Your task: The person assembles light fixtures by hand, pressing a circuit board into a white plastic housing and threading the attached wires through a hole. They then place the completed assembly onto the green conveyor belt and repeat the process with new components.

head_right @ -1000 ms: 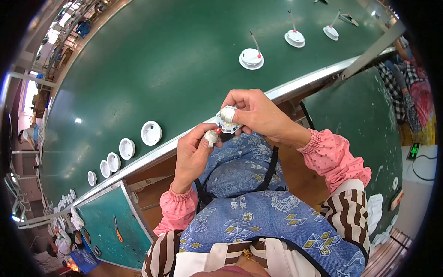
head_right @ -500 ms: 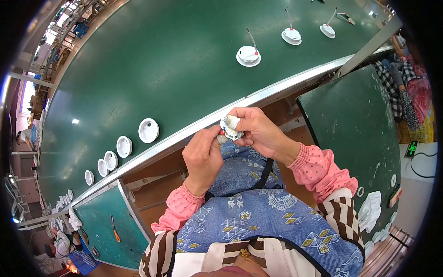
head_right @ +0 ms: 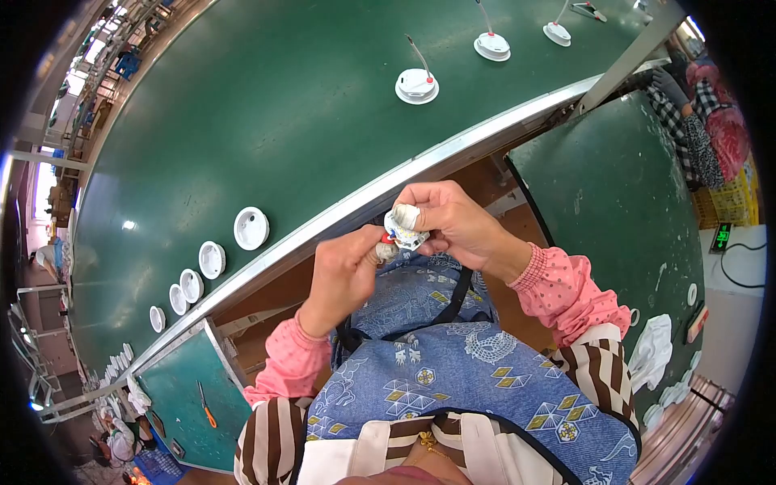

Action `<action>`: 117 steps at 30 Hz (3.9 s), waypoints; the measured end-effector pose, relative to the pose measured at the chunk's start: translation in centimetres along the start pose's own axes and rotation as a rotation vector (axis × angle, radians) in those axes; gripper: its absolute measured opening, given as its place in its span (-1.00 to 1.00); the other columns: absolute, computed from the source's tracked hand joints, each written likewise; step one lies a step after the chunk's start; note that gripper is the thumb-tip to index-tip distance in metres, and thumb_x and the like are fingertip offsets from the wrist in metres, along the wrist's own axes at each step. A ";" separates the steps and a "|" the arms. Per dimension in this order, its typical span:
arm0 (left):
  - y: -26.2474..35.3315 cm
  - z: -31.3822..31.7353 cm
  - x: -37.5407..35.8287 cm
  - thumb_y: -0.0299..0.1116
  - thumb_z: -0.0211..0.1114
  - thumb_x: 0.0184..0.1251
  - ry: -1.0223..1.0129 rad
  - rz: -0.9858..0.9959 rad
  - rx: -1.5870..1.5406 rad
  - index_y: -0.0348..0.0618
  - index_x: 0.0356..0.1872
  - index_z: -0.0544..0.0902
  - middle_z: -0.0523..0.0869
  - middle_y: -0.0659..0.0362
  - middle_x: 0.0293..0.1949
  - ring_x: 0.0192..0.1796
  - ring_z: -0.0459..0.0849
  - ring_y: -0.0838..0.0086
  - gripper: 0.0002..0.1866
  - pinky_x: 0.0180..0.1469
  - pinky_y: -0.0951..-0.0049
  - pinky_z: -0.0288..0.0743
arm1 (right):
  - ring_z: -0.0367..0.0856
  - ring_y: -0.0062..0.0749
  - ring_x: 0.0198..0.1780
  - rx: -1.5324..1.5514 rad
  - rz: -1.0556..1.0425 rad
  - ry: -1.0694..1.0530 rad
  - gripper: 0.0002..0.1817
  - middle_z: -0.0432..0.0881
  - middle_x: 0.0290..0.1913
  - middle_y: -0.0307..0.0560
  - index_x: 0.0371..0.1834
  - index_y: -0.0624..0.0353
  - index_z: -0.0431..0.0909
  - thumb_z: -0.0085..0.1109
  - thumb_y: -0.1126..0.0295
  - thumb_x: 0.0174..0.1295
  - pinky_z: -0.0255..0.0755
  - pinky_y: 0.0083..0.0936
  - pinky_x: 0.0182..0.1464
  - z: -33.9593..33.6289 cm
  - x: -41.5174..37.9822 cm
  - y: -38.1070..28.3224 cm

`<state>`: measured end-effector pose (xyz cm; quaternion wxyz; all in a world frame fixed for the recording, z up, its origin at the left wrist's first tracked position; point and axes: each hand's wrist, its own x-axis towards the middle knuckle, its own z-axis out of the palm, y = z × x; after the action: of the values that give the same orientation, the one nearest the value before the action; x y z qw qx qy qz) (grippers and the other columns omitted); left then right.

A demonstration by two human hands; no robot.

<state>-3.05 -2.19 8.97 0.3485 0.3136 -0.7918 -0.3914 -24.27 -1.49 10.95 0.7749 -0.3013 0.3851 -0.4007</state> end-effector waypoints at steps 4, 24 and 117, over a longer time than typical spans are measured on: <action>0.7 1.7 -0.7 -0.66 0.29 0.19 0.197 0.062 0.398 -0.23 -0.13 0.66 0.67 0.03 -0.38 -0.40 0.72 0.13 -0.77 -0.39 0.31 0.53 | 0.49 -0.73 -0.52 0.180 -0.010 0.020 -0.79 0.65 -0.37 -0.20 -0.17 0.24 0.56 0.30 0.32 0.42 0.31 -0.76 -0.54 0.1 0.0 2.0; -1.1 -0.3 -4.5 -0.66 0.29 0.23 0.233 -0.116 0.388 -0.18 -0.07 0.71 0.74 0.03 -0.28 -0.27 0.76 0.17 -0.73 -0.25 0.26 0.62 | 0.47 -0.73 -0.50 0.118 -0.121 0.042 -0.90 0.62 -0.32 -0.20 -0.16 0.24 0.55 0.24 0.44 0.40 0.28 -0.78 -0.55 -1.1 -0.7 1.5; -0.3 1.5 -0.2 -0.59 0.53 -0.01 0.418 -0.019 0.369 -0.35 0.46 0.31 0.49 -0.07 0.26 0.14 0.48 0.08 -0.09 0.13 0.17 0.46 | 0.60 -0.05 -0.48 -1.083 -0.918 0.405 -0.86 0.55 -0.41 -0.01 -0.34 0.27 0.52 0.19 0.66 0.02 0.44 -0.24 -0.46 5.1 3.1 3.1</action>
<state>-4.08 -1.62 7.98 0.4376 0.4530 -0.7577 -0.1707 -17.55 -1.74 10.10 0.1855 -0.6926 0.4996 -0.4861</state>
